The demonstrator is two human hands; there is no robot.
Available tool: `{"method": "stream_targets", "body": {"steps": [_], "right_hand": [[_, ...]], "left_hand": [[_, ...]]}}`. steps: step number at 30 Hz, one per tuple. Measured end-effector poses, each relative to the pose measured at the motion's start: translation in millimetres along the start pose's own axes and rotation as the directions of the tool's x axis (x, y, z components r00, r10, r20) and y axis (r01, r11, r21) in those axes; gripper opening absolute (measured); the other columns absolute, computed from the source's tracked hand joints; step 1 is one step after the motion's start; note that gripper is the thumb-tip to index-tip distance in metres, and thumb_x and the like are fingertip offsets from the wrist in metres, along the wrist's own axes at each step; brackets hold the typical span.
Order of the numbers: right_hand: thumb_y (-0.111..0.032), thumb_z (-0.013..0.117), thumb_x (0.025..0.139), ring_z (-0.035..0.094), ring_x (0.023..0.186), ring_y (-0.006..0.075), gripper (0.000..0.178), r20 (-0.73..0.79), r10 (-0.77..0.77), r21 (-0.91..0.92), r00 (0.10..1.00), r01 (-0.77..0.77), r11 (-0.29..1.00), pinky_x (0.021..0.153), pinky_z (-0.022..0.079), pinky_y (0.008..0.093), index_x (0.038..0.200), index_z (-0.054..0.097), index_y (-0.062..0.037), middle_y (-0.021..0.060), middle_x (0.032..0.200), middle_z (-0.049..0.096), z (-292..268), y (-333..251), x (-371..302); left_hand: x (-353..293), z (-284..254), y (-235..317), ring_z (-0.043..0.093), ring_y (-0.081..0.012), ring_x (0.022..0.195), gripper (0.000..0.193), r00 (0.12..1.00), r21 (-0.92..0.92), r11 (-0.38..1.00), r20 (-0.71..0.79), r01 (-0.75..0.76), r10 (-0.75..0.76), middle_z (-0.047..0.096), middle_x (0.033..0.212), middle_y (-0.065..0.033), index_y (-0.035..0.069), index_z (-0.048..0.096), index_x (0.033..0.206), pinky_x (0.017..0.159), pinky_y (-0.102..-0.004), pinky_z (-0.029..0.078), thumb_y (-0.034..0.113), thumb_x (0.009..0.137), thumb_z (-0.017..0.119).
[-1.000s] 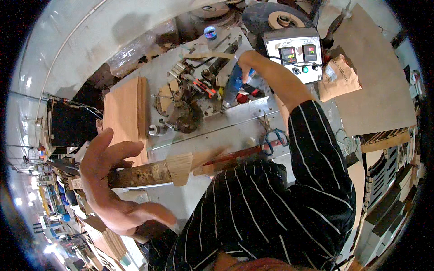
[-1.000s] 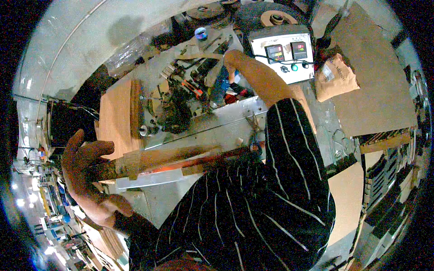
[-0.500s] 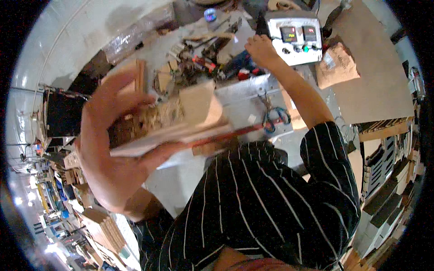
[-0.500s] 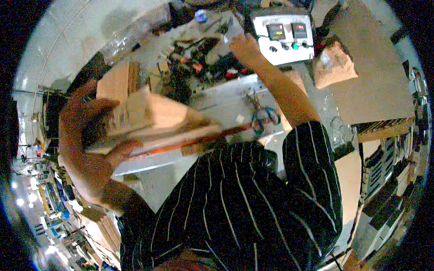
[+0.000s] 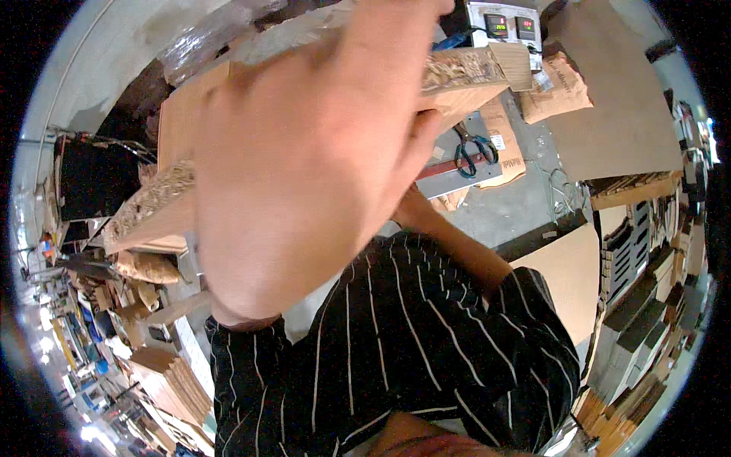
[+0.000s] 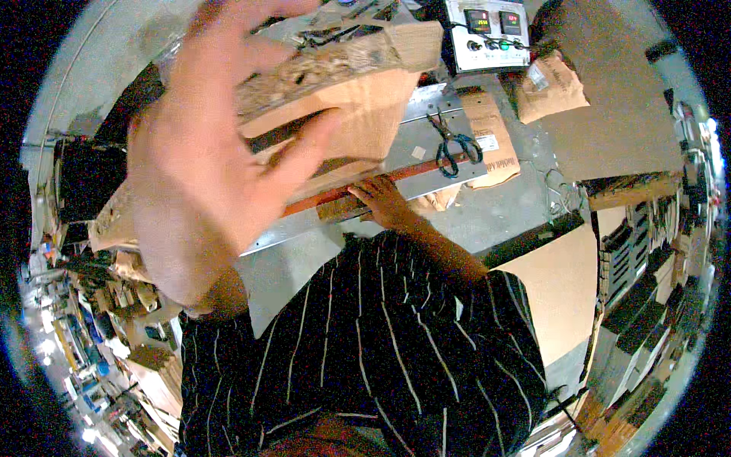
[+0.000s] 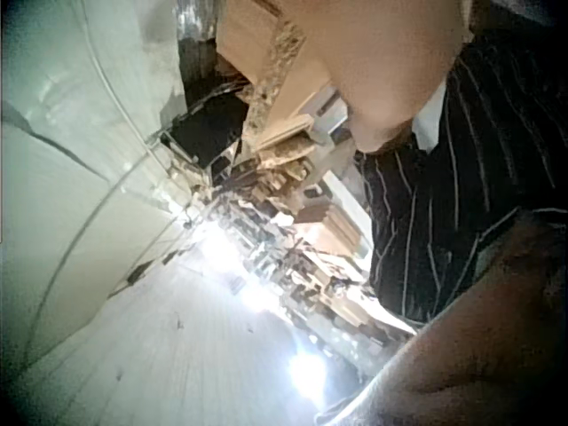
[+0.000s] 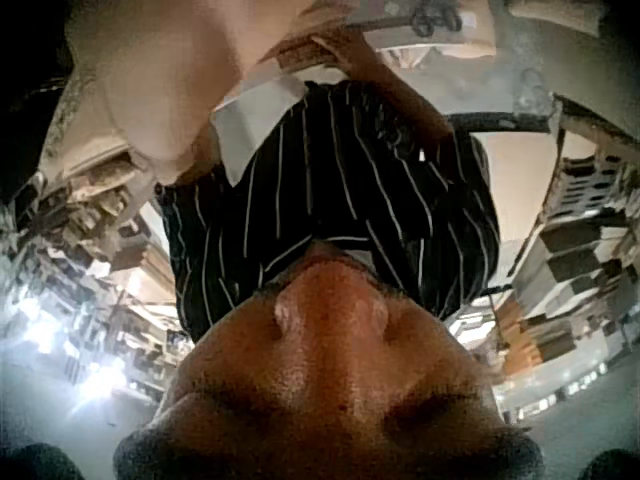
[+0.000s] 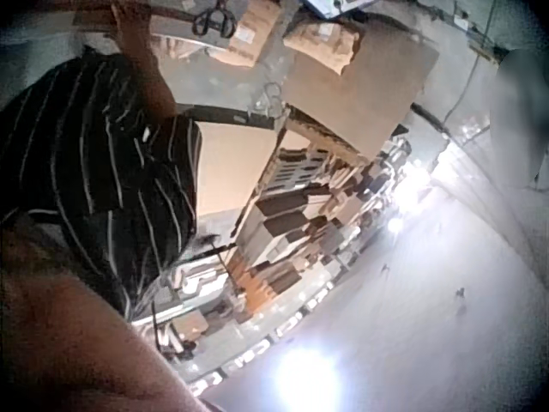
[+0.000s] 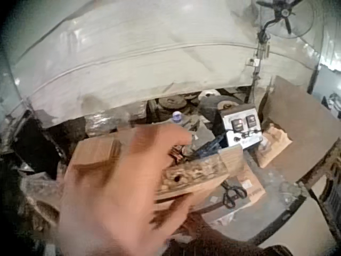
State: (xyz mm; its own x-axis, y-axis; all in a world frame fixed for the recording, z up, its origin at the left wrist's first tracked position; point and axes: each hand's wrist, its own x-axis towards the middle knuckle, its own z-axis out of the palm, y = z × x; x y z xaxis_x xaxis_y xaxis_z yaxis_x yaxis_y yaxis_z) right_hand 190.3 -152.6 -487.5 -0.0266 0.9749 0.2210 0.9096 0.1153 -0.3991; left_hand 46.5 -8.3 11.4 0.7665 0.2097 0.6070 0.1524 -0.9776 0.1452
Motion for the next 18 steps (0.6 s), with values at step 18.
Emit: {"method": "stream_targets", "body": {"steps": [18], "right_hand": [[-0.022,0.093,0.093,0.067,0.133,0.0306,0.076,0.219,0.162,0.702,0.962,-0.271,0.659,0.117,0.051,0.0424,0.156,0.056,-0.0018,0.0157,0.148,0.069,-346.0,-183.2,-97.1]], "left_hand": [[-36.7,-28.4,61.7,0.08,-0.0426,0.094,0.067,0.972,-0.119,0.966,0.083,0.227,-0.218,0.082,0.112,-0.0169,0.017,0.05,0.15,0.078,-0.0527,0.063,0.023,0.095,0.087]]}}
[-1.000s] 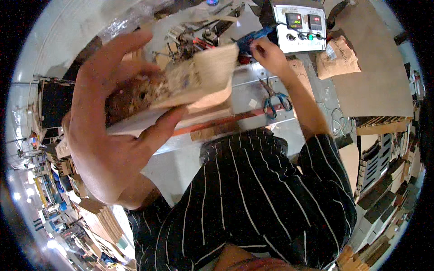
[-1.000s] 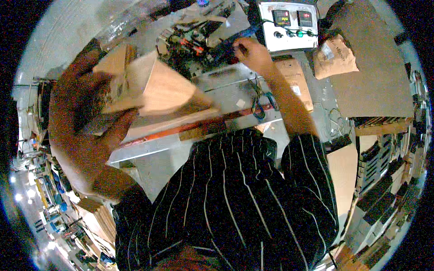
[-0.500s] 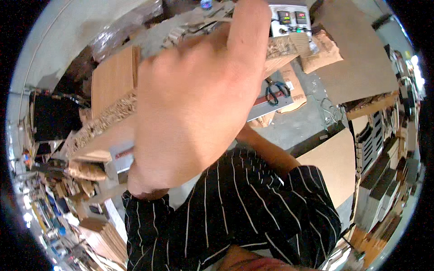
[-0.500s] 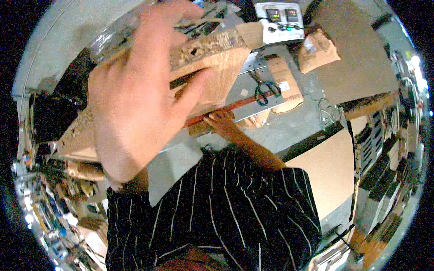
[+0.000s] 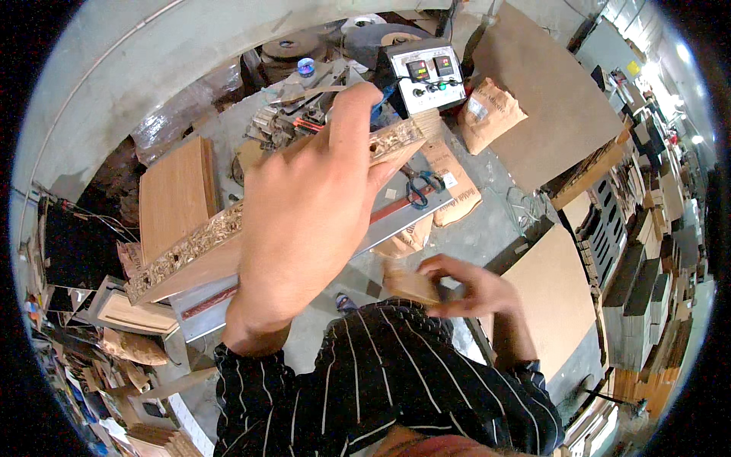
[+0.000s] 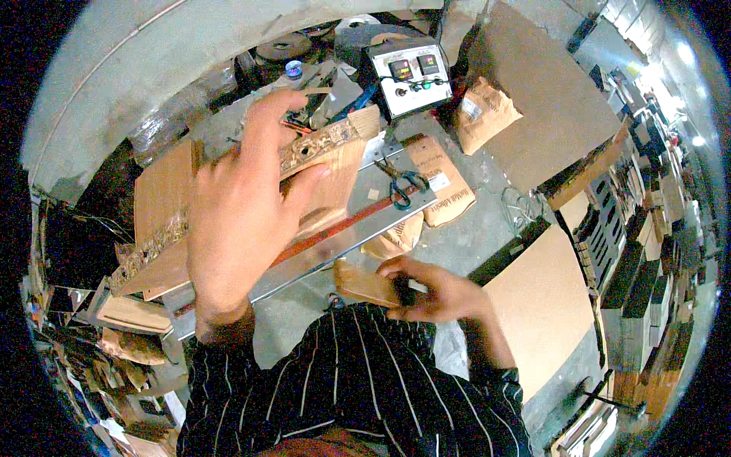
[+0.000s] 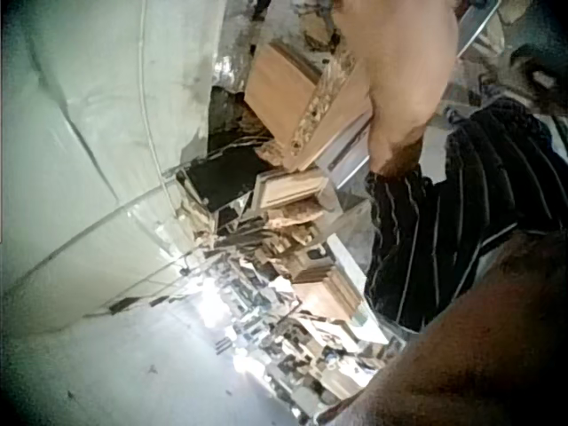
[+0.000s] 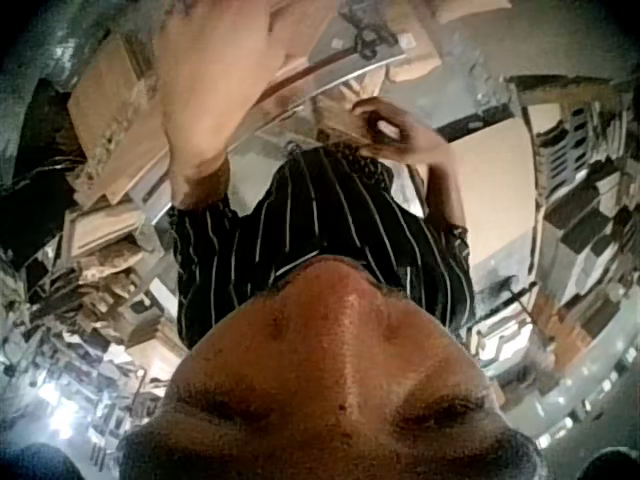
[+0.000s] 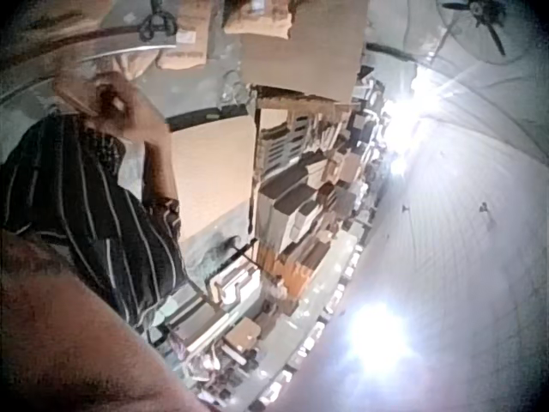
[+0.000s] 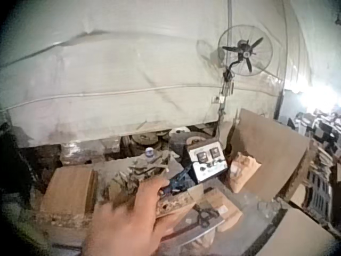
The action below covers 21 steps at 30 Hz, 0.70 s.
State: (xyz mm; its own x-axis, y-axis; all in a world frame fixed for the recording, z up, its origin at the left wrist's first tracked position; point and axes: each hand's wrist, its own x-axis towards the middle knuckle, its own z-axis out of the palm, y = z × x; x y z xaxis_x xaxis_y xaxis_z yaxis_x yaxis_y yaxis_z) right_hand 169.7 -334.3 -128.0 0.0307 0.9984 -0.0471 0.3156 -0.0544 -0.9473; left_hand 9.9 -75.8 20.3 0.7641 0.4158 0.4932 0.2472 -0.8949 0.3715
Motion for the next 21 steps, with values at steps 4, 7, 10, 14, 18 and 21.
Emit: {"method": "stream_targets", "body": {"steps": [4,7,10,14,18,21], "right_hand": [[-0.014,0.092,0.084,0.073,0.12,0.027,0.09,-0.355,-0.111,-0.146,0.928,0.063,0.987,0.106,0.057,0.0379,0.164,0.055,-0.0033,0.0174,0.143,0.072,-43.1,-100.1,-32.6],[-0.011,0.083,0.084,0.078,0.109,0.031,0.08,-0.493,-0.348,-0.563,0.797,0.012,0.827,0.095,0.06,0.0399,0.159,0.061,-0.0002,0.0203,0.128,0.078,-46.9,-153.4,-1.6],[-0.013,0.082,0.086,0.08,0.085,0.0389,0.076,-0.466,-0.297,-0.705,0.834,-0.147,0.694,0.078,0.061,0.0428,0.159,0.063,-0.007,0.0237,0.102,0.079,-44.8,-173.9,26.2],[-0.019,0.081,0.09,0.076,0.075,0.0427,0.073,-0.473,-0.32,-0.755,0.821,-0.19,0.628,0.072,0.06,0.0469,0.16,0.063,-0.017,0.0204,0.087,0.077,-48.8,-171.2,53.2],[-0.025,0.08,0.091,0.075,0.074,0.0421,0.072,-0.46,-0.365,-0.784,0.81,-0.177,0.595,0.07,0.059,0.0483,0.161,0.063,-0.0184,0.0199,0.081,0.075,-57.1,-160.8,71.7],[-0.026,0.079,0.091,0.075,0.073,0.0417,0.072,-0.41,-0.358,-0.81,0.839,-0.154,0.566,0.068,0.059,0.0486,0.161,0.063,-0.0184,0.0201,0.079,0.074,-62.4,-157.6,77.6]], "left_hand": [[-3.1,-2.6,7.9,0.08,-0.0384,0.082,0.064,0.994,0.036,0.998,-0.09,-0.052,0.055,0.08,0.095,-0.0151,0.013,0.05,0.145,0.07,-0.0476,0.063,0.025,0.095,0.088],[-2.9,-1.2,12.7,0.081,-0.0393,0.089,0.067,0.999,0.06,0.998,-0.044,0.032,-0.03,0.082,0.105,-0.0133,0.017,0.051,0.148,0.074,-0.05,0.063,0.029,0.094,0.088],[-8.3,3.1,14.6,0.081,-0.0397,0.096,0.069,0.995,0.094,0.991,-0.039,0.099,-0.096,0.083,0.113,-0.0114,0.021,0.052,0.15,0.078,-0.0522,0.062,0.031,0.093,0.089],[-3.2,6.5,12.1,0.08,-0.0364,0.076,0.065,0.988,0.126,0.992,-0.149,-0.021,0.039,0.08,0.085,-0.0112,0.018,0.052,0.145,0.064,-0.0481,0.061,0.031,0.093,0.089],[-3.4,8.5,13.0,0.08,-0.0361,0.083,0.066,0.995,0.087,0.995,-0.094,0.049,-0.04,0.08,0.095,-0.0108,0.019,0.052,0.146,0.068,-0.0493,0.062,0.031,0.093,0.09],[-4.8,6.9,14.3,0.081,-0.0365,0.098,0.069,0.992,0.054,0.991,-0.057,0.119,-0.116,0.081,0.112,-0.0109,0.021,0.053,0.149,0.078,-0.0516,0.063,0.03,0.092,0.09]]}}
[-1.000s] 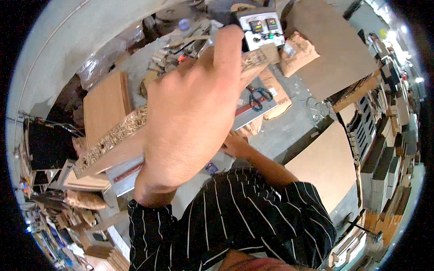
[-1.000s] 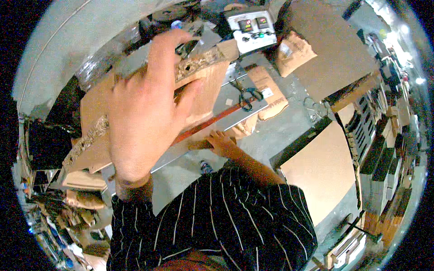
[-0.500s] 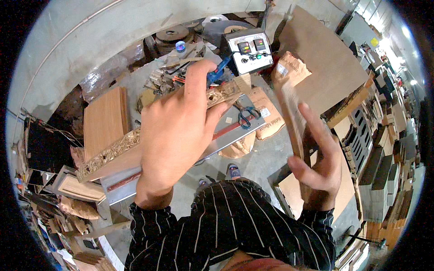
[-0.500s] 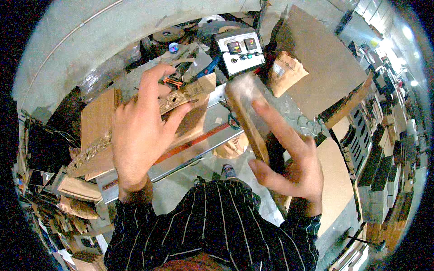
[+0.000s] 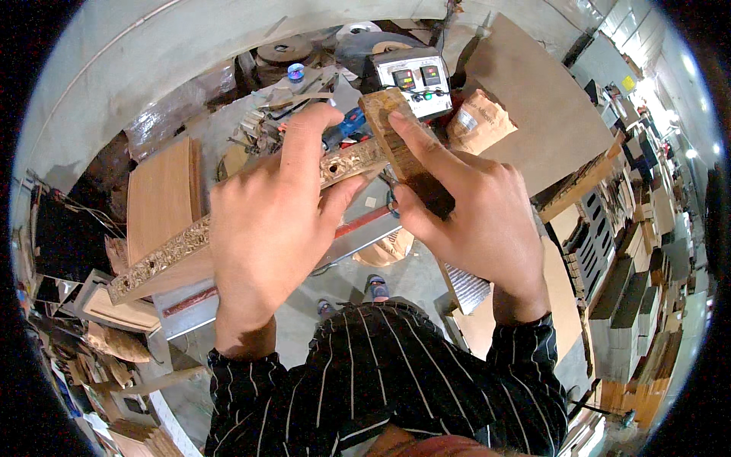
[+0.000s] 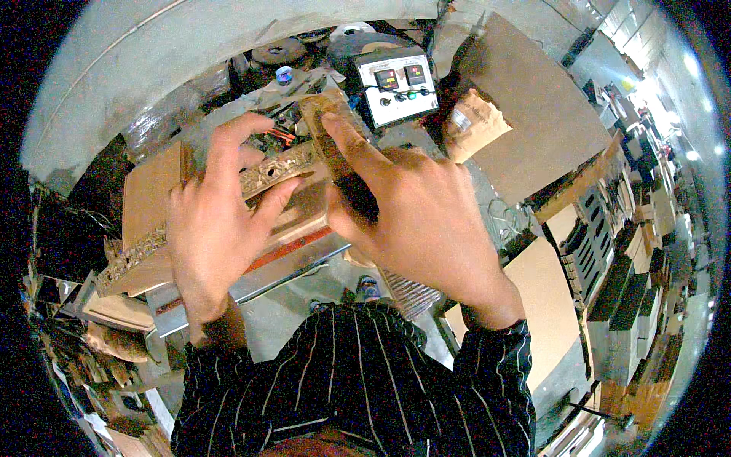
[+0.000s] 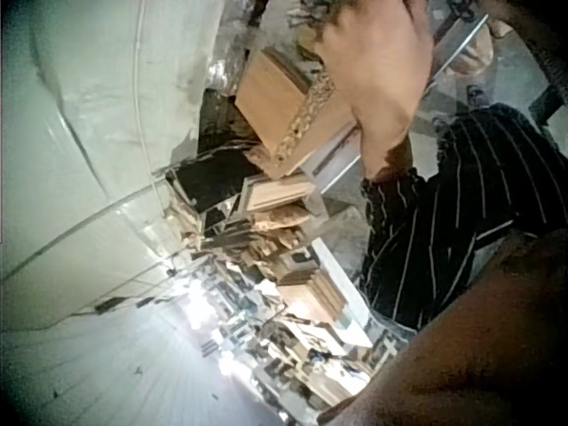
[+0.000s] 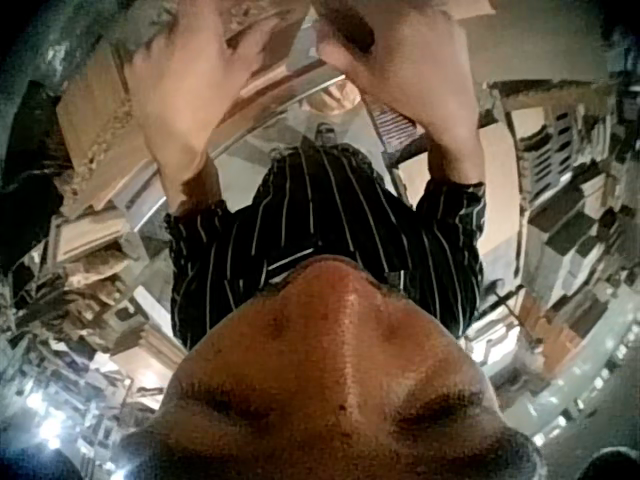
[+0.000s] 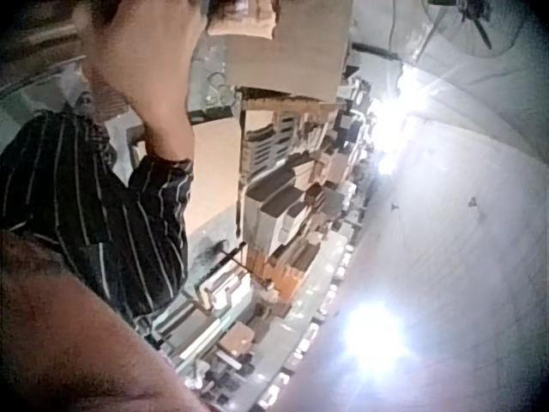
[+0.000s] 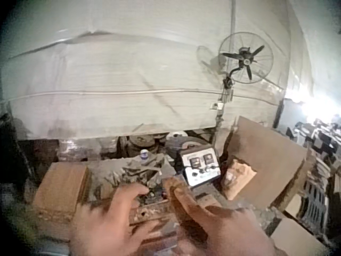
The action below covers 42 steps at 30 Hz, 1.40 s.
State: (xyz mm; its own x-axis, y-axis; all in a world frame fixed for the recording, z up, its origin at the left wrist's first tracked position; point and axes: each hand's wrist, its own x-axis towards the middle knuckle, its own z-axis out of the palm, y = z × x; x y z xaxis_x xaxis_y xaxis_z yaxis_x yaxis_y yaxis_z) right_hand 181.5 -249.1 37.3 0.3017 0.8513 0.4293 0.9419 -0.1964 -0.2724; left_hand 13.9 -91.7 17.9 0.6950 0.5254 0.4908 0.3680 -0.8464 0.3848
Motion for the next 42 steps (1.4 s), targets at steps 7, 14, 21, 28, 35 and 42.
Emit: {"method": "stream_targets", "body": {"steps": [7,14,21,28,35,42], "right_hand": [[-0.026,0.078,0.092,0.073,0.071,0.0415,0.072,0.081,0.012,-0.024,0.997,-0.01,1.0,0.068,0.058,0.0492,0.161,0.063,-0.0184,0.0201,0.079,0.072,-10.3,-5.4,1.2],[-0.025,0.078,0.093,0.073,0.072,0.0417,0.069,0.033,0.021,0.026,0.999,-0.022,0.999,0.071,0.058,0.0486,0.16,0.064,-0.0157,0.0213,0.082,0.073,-7.7,0.6,1.8],[-0.024,0.078,0.095,0.075,0.075,0.0413,0.064,0.046,-0.042,0.036,0.998,0.04,0.999,0.073,0.059,0.0467,0.157,0.067,-0.0162,0.0227,0.085,0.075,-5.3,4.7,12.2],[-0.023,0.077,0.093,0.072,0.069,0.0398,0.064,0.083,0.017,0.022,0.996,-0.019,1.0,0.069,0.057,0.0471,0.157,0.067,-0.0169,0.0198,0.08,0.072,-8.7,-1.7,14.6],[-0.023,0.077,0.094,0.073,0.071,0.0405,0.063,0.043,-0.044,0.027,0.998,0.043,0.999,0.07,0.058,0.0478,0.156,0.068,-0.0168,0.0204,0.083,0.074,-4.5,2.4,20.7],[-0.026,0.077,0.094,0.076,0.077,0.0417,0.06,-0.057,-0.071,0.047,0.996,0.074,0.996,0.075,0.06,0.0478,0.153,0.071,-0.0197,0.0218,0.088,0.077,8.5,25.7,26.7]], "left_hand": [[-3.2,1.0,0.0,0.081,-0.0371,0.094,0.067,1.0,0.018,1.0,-0.016,-0.025,0.025,0.081,0.11,-0.0096,0.022,0.055,0.148,0.074,-0.0519,0.063,0.032,0.091,0.091],[-0.8,4.2,1.0,0.081,-0.0357,0.086,0.067,0.999,0.084,0.996,-0.029,-0.032,0.034,0.08,0.105,-0.0077,0.024,0.056,0.147,0.069,-0.0513,0.062,0.034,0.091,0.091],[-1.1,3.7,2.1,0.08,-0.0349,0.081,0.066,1.0,0.059,0.998,-0.031,0.002,0.0,0.079,0.101,-0.0046,0.026,0.058,0.144,0.067,-0.0498,0.062,0.032,0.088,0.092],[-1.6,5.7,3.5,0.08,-0.0334,0.083,0.068,0.999,0.052,0.998,-0.046,-0.016,0.019,0.078,0.102,-0.0042,0.027,0.059,0.143,0.067,-0.0481,0.062,0.028,0.085,0.094],[1.4,8.4,2.0,0.08,-0.0339,0.081,0.067,0.996,0.084,0.996,-0.072,-0.044,0.05,0.079,0.102,-0.0042,0.027,0.061,0.14,0.067,-0.0492,0.063,0.03,0.083,0.095],[8.3,10.6,-1.2,0.08,-0.0344,0.078,0.058,0.996,0.156,0.987,-0.075,-0.027,0.039,0.079,0.095,-0.0033,0.025,0.063,0.13,0.065,-0.0492,0.062,0.041,0.084,0.095]]}}
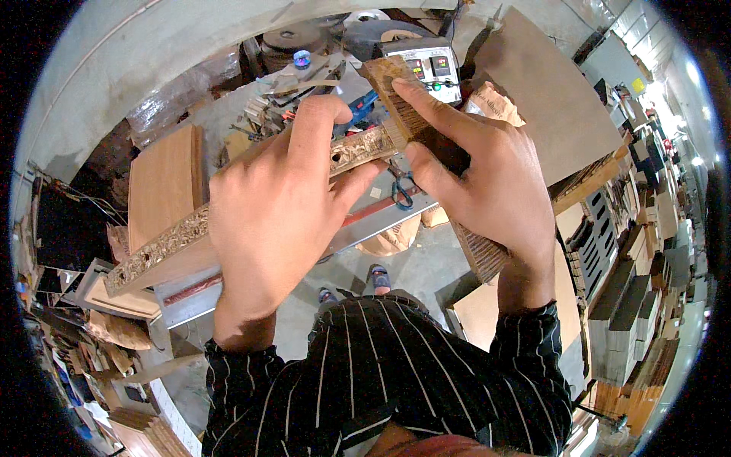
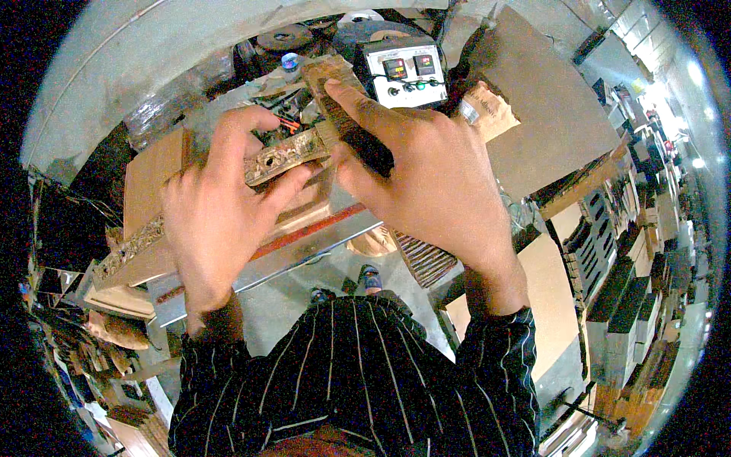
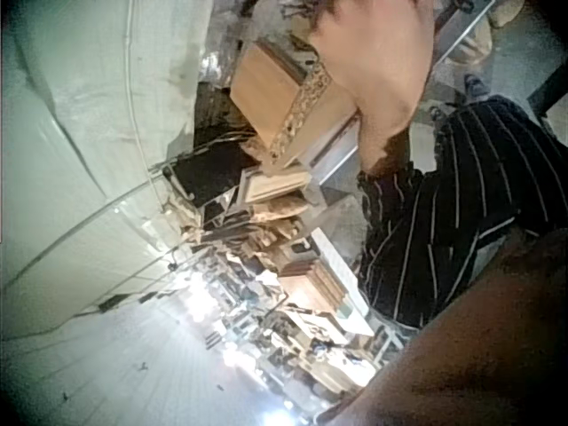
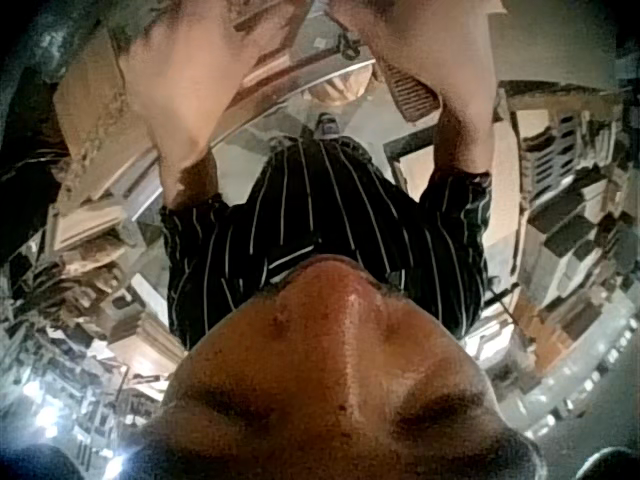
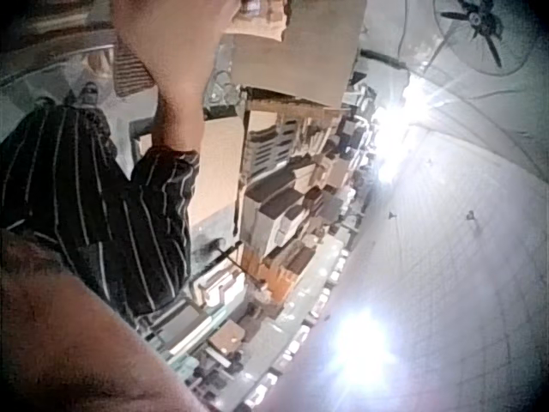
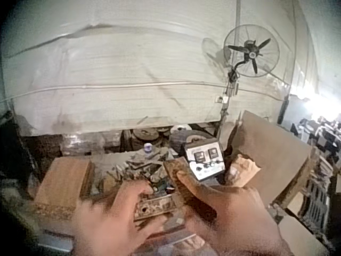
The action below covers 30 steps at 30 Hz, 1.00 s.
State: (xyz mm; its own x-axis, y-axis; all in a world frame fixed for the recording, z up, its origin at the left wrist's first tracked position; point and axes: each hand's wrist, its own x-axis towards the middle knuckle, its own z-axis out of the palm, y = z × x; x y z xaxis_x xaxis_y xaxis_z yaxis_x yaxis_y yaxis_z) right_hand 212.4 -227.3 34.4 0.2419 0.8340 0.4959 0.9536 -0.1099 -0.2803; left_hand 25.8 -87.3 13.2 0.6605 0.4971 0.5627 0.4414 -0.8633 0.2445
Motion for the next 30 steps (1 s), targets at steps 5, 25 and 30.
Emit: {"method": "stream_targets", "body": {"steps": [5,25,30], "right_hand": [[-0.026,0.076,0.095,0.076,0.076,0.0408,0.059,0.03,-0.015,0.029,0.999,0.014,0.999,0.074,0.06,0.0467,0.153,0.071,-0.0177,0.022,0.084,0.075,-3.0,-10.5,2.4],[-0.022,0.074,0.095,0.075,0.079,0.0431,0.061,0.009,0.012,0.001,1.0,-0.012,1.0,0.076,0.059,0.047,0.155,0.069,-0.0146,0.024,0.091,0.076,8.6,-14.5,6.2],[-0.025,0.072,0.098,0.072,0.07,0.0378,0.058,0.01,-0.018,0.004,1.0,0.018,1.0,0.072,0.057,0.0433,0.155,0.069,-0.0135,0.0213,0.077,0.07,12.8,-2.1,21.3]], "left_hand": [[2.2,2.2,-1.1,0.081,-0.0328,0.08,0.057,1.0,0.007,1.0,-0.006,-0.007,0.007,0.08,0.096,-0.0036,0.024,0.063,0.128,0.066,-0.0483,0.062,0.041,0.084,0.095],[11.4,10.5,-10.6,0.079,-0.0341,0.08,0.053,0.998,-0.029,0.999,-0.06,-0.023,0.022,0.078,0.096,-0.0023,0.022,0.062,0.122,0.068,-0.0491,0.062,0.032,0.082,0.095],[20.2,15.0,-17.5,0.079,-0.0372,0.08,0.049,0.993,0.063,0.997,-0.105,-0.044,0.05,0.078,0.093,-0.0042,0.024,0.064,0.122,0.069,-0.0505,0.062,0.037,0.085,0.093]]}}
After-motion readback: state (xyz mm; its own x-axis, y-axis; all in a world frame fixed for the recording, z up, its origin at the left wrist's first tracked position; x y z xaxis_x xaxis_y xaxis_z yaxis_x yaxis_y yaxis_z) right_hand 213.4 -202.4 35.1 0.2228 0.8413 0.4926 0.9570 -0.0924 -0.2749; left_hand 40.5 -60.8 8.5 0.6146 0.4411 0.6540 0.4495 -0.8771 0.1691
